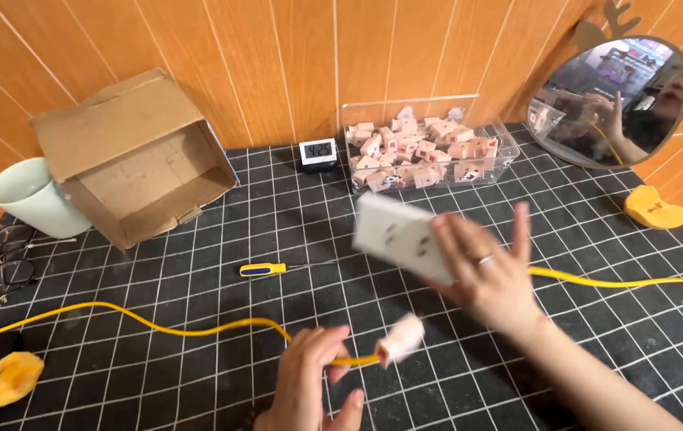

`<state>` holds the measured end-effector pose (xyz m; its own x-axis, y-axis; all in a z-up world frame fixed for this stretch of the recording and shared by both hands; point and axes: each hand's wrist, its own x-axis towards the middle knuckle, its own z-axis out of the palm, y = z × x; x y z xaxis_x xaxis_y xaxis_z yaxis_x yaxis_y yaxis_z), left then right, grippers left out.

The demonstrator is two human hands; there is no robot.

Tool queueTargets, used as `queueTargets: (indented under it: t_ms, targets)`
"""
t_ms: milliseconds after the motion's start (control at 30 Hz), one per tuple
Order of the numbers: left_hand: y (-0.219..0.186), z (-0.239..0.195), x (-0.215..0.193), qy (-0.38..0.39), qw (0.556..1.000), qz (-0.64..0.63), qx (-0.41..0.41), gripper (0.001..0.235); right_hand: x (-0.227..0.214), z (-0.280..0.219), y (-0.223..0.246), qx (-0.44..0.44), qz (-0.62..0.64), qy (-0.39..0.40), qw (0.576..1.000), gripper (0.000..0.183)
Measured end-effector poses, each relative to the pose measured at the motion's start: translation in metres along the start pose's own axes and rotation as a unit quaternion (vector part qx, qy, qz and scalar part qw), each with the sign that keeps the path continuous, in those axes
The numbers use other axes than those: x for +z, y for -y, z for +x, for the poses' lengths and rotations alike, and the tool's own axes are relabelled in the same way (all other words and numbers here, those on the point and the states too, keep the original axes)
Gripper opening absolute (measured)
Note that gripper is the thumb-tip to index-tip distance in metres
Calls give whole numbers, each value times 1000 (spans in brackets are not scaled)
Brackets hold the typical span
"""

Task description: The person is disassembling a small electrical plug and preparing the internal wires for connection using a precision screwdriver.

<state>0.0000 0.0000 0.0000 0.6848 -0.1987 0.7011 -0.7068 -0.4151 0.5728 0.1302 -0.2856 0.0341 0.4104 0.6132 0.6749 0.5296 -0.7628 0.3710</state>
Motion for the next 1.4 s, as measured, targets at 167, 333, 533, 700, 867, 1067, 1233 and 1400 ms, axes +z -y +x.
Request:
queueTargets:
  t_ms: [167,333,533,700,867,1067,1233,1400]
  targets:
    - [-1,0,4,29,998,4,-56,60,1,-1,-25,129,-40,13,991,96]
    - [3,0,5,69,993,12,-95,71,21,-19,-29,219,-71,79,970,98]
    - [4,1,7,72,994,-1,-85,53,48,-38,-52,328,-154,222,905,103]
    - [2,13,4,85,996,9,-35,24,47,-33,-57,415,-110,398,811,95]
    - [-3,23,2,104,993,60,2,10,21,-26,-32,257,-135,156,944,73]
    - [-3,22,5,119,982,143,22,47,-21,24,11,465,479,427,610,69]
    - [0,20,12,149,963,207,90,53,-7,10,35,479,720,403,302,87]
    - [-7,18,13,144,956,231,113,61,12,-7,35,458,798,238,312,33]
